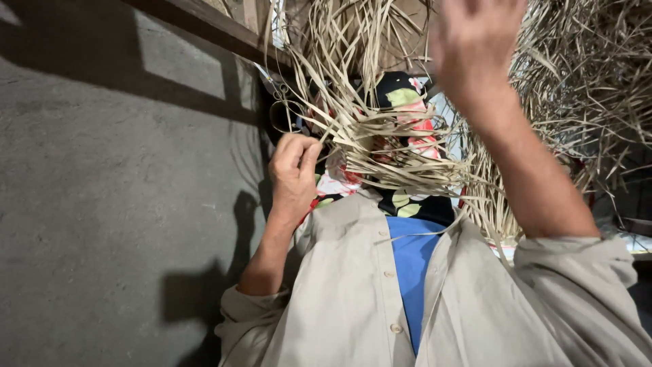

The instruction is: Weaving and tucking long strips of dried plant material into a bundle using hands.

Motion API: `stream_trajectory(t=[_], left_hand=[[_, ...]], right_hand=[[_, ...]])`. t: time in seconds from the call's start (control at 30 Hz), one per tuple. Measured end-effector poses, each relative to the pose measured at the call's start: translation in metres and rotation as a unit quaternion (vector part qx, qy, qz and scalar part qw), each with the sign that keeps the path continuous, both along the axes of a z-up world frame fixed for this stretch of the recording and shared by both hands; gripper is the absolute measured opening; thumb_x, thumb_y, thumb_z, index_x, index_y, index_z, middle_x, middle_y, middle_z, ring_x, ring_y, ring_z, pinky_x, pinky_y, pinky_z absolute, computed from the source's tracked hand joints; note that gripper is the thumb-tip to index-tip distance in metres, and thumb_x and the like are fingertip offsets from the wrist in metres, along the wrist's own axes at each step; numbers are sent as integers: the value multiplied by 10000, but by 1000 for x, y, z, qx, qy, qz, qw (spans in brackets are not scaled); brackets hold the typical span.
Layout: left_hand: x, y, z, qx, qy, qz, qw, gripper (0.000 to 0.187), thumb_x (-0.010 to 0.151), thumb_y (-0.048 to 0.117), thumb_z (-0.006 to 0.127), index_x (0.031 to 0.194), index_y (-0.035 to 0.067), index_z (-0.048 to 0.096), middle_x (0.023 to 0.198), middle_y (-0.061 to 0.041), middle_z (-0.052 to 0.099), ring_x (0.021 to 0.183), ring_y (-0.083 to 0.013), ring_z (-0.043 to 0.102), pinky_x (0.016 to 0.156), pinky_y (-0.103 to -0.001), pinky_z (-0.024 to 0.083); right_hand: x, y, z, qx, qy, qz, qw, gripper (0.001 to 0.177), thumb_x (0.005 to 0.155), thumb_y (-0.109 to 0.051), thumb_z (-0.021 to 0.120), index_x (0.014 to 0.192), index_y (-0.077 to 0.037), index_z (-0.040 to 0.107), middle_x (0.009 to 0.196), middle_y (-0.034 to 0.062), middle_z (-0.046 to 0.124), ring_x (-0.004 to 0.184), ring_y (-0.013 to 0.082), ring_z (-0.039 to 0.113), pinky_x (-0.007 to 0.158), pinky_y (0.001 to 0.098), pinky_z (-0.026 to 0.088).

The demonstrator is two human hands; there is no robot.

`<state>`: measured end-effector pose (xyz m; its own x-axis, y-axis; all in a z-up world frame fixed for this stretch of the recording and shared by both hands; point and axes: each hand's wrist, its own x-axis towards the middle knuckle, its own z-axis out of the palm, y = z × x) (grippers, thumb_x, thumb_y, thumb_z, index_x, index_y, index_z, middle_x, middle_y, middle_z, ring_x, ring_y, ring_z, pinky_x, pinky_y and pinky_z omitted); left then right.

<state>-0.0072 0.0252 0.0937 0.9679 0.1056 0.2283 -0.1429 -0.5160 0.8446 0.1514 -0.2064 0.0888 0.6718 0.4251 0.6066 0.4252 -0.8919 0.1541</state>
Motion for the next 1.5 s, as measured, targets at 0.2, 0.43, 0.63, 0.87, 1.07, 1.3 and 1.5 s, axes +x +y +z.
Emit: stream_trajectory(t=[0.2, 0.43, 0.63, 0.87, 1.07, 1.3, 1.5], left_hand=[[6, -1, -37, -47, 39, 71, 996, 79, 870, 93, 658, 793, 78, 669, 713, -60, 552, 670, -172, 563, 705, -299, 465], [7, -4, -65, -107, 89, 94, 986, 42, 809, 116, 724, 796, 81, 705, 676, -54, 569, 677, -138, 581, 700, -296, 479], [8, -6, -59, -79, 51, 67, 993, 70, 844, 85, 676, 781, 56, 664, 674, -85, 533, 658, -198, 574, 642, -313, 474], [8, -2, -53, -39, 48, 53, 997, 75, 817, 70, 681, 750, 61, 649, 660, -96, 529, 638, -226, 587, 612, -315, 478], [10, 0, -47, -33, 46, 36, 998, 94, 819, 98, 677, 735, 77, 641, 655, -72, 516, 606, -205, 574, 584, -303, 470], [13, 2, -38, 12, 12, 13, 1000, 119, 809, 81, 681, 703, 80, 626, 625, -77, 514, 580, -265, 592, 558, -302, 477], [15, 6, -47, -1, 61, 22, 998, 88, 809, 74, 666, 727, 66, 637, 646, -115, 538, 599, -286, 602, 566, -328, 474]], right_hand=[[-72, 41, -10, 223, 368, 294, 854, 90, 761, -10, 659, 831, -67, 661, 774, 114, 565, 726, 307, 573, 671, 388, 468], [-93, 55, -28, 203, 505, 195, 816, 42, 826, -152, 636, 836, -118, 658, 738, 56, 535, 692, 275, 605, 618, 391, 499], [-96, 57, -37, 191, 526, 150, 815, 157, 841, -248, 610, 784, -112, 663, 714, 99, 583, 738, 341, 634, 644, 448, 509], [-90, 68, -44, 181, 473, 107, 855, 137, 801, -279, 661, 846, -171, 588, 754, 50, 591, 801, 274, 642, 676, 426, 505], [-92, 63, -42, 174, 521, 140, 823, 40, 793, -212, 623, 794, -177, 642, 756, 81, 566, 780, 334, 626, 672, 446, 506], [-83, 68, -63, 304, 627, 87, 712, 147, 700, -321, 723, 771, -195, 695, 613, 27, 586, 699, 233, 642, 648, 394, 497], [-71, 50, 31, 454, 754, 189, 435, 76, 833, -65, 650, 794, -23, 701, 542, -14, 533, 441, 38, 420, 391, 173, 328]])
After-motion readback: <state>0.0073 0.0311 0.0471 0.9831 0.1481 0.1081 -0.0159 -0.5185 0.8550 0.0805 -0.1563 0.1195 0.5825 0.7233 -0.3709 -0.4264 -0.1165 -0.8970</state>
